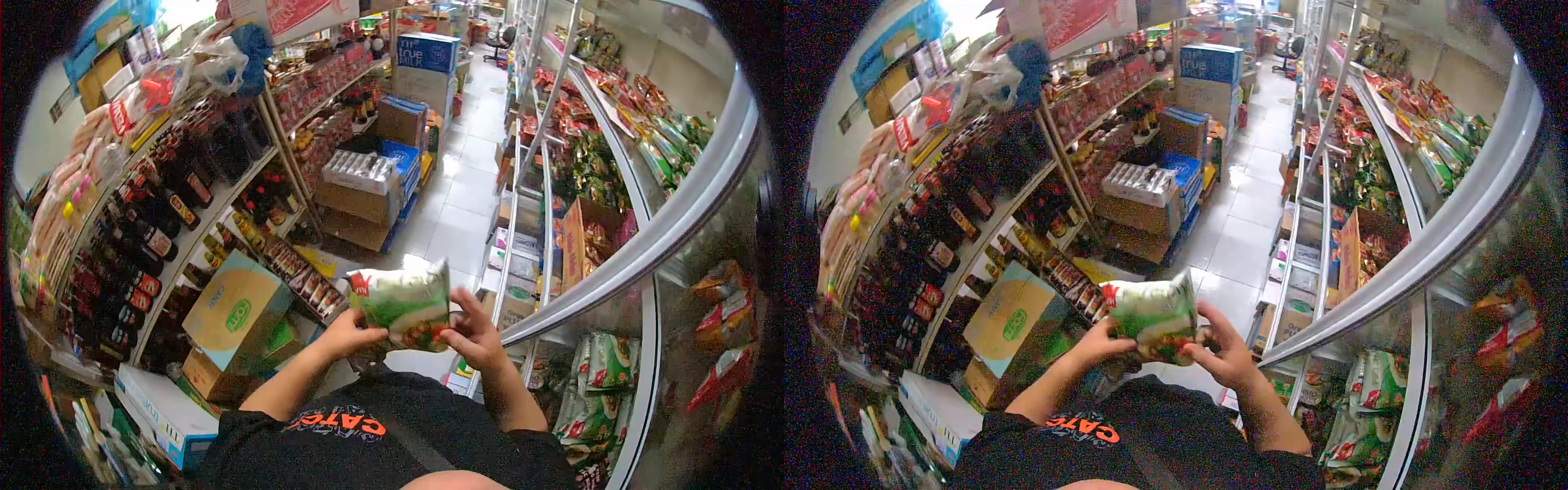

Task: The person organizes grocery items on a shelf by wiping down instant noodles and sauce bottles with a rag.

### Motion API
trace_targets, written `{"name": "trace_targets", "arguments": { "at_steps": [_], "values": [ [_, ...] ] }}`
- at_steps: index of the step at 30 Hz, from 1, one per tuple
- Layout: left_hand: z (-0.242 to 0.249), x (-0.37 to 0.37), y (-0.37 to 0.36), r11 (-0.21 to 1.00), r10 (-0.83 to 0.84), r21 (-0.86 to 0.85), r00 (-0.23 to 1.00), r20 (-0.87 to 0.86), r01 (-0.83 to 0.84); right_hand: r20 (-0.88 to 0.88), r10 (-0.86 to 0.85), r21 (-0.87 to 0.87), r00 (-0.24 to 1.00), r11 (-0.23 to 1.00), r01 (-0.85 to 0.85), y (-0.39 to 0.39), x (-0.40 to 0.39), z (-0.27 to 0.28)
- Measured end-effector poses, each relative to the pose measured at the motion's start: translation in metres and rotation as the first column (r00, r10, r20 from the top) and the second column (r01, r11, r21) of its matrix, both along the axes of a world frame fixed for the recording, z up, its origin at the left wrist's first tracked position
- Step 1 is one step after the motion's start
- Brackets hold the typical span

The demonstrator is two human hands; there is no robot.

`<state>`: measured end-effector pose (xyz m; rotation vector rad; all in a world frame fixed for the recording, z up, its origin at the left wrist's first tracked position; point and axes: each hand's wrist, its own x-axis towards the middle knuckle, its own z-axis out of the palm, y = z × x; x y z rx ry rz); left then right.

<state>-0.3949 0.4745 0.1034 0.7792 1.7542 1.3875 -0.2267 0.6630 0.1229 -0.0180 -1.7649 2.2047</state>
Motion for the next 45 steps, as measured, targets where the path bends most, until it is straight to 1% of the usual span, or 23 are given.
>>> {"name": "trace_targets", "arguments": {
  "at_steps": [3,4,5,7,8,9,11,14,15,16,17,19,22,24,25,26,29,33,34,37,42,43,45],
  "values": [
    [-0.009,-0.007,0.013,0.956,0.027,0.265,0.938,0.345,-0.125,-0.232,-0.229,-0.188,0.946,0.964,0.187,-0.010,-0.016,-0.011],
    [-0.004,-0.002,0.018,0.937,0.038,0.278,0.850,0.525,-0.214,-0.162,-0.311,-0.196,0.937,0.940,0.278,-0.012,-0.020,-0.018],
    [-0.001,0.004,0.023,0.915,0.042,0.266,0.727,0.685,-0.303,-0.062,-0.240,-0.041,0.969,0.970,0.238,-0.013,-0.022,-0.025],
    [-0.033,0.008,0.033,0.893,-0.150,0.316,0.450,0.880,-0.321,0.177,-0.125,0.241,0.976,0.967,0.080,-0.017,-0.025,-0.041],
    [-0.036,0.021,0.045,0.877,-0.006,0.227,0.461,0.887,-0.425,0.215,-0.069,0.280,0.974,0.960,0.006,-0.022,-0.029,-0.054],
    [-0.041,0.028,0.047,0.909,-0.005,0.165,0.386,0.922,-0.382,0.089,-0.232,0.625,0.969,0.770,0.127,-0.031,-0.032,-0.045],
    [-0.047,0.035,0.049,0.906,0.053,0.134,0.421,0.905,-0.402,0.243,-0.241,0.366,0.940,0.920,0.141,-0.029,-0.039,-0.061],
    [-0.051,0.024,0.044,0.905,0.056,0.151,0.463,0.885,-0.397,0.305,-0.204,0.521,0.930,0.853,0.016,-0.014,-0.036,-0.071],
    [-0.052,0.019,0.043,0.908,0.084,0.130,0.478,0.874,-0.398,0.289,-0.181,0.557,0.940,0.831,-0.011,-0.012,-0.033,-0.060],
    [-0.060,0.015,0.053,0.777,0.261,0.173,0.560,0.786,-0.605,0.274,-0.157,0.591,0.949,0.806,-0.037,-0.012,-0.027,-0.043],
    [-0.046,0.009,0.049,0.736,0.328,0.107,0.490,0.808,-0.668,0.258,-0.131,0.625,0.957,0.778,-0.062,-0.009,-0.024,-0.033],
    [-0.060,-0.009,0.042,0.762,0.236,0.147,0.482,0.844,-0.631,0.084,-0.133,0.634,0.988,0.772,0.050,-0.003,-0.021,-0.025],
    [-0.044,0.002,0.039,0.867,0.223,0.221,0.745,0.628,-0.446,-0.053,-0.240,0.622,0.969,0.752,0.220,-0.005,-0.025,-0.002],
    [-0.039,0.020,0.043,0.920,0.170,0.237,0.864,0.473,-0.311,-0.198,-0.267,0.791,0.943,0.525,0.315,-0.012,-0.039,-0.008],
    [-0.028,0.035,0.047,0.880,0.070,0.359,0.831,0.551,-0.312,-0.271,-0.263,0.846,0.926,0.394,0.360,-0.014,-0.047,-0.013],
    [-0.033,0.038,0.047,0.910,0.077,0.277,0.783,0.617,-0.308,-0.387,-0.298,0.834,0.873,0.291,0.469,-0.014,-0.053,-0.024],
    [-0.037,0.049,0.042,0.935,0.096,0.182,0.709,0.698,-0.306,-0.348,-0.459,0.845,0.817,0.225,0.486,-0.001,-0.065,-0.033],
    [-0.039,0.042,0.033,0.965,0.137,0.107,0.810,0.570,-0.238,-0.097,-0.480,0.779,0.872,0.509,0.367,-0.003,-0.072,-0.041],
    [-0.043,0.039,0.032,0.974,0.142,0.081,0.850,0.506,-0.211,-0.142,-0.400,0.810,0.905,0.479,0.338,-0.010,-0.072,-0.042],
    [-0.059,0.039,0.036,0.907,0.199,0.182,0.766,0.611,-0.381,-0.254,-0.155,0.859,0.955,0.418,0.297,-0.042,-0.076,-0.048],
    [-0.061,0.039,0.034,0.934,0.224,0.178,0.894,0.387,-0.311,-0.177,-0.509,0.898,0.842,0.266,0.350,-0.009,-0.082,-0.063],
    [-0.066,0.038,0.033,0.941,0.215,0.178,0.915,0.342,-0.287,-0.287,-0.498,0.930,0.819,0.060,0.363,0.015,-0.089,-0.099],
    [-0.081,0.036,0.033,0.957,0.188,0.172,0.950,0.251,-0.235,-0.054,-0.688,0.800,0.724,0.405,0.444,0.014,-0.080,-0.079]
  ]
}}
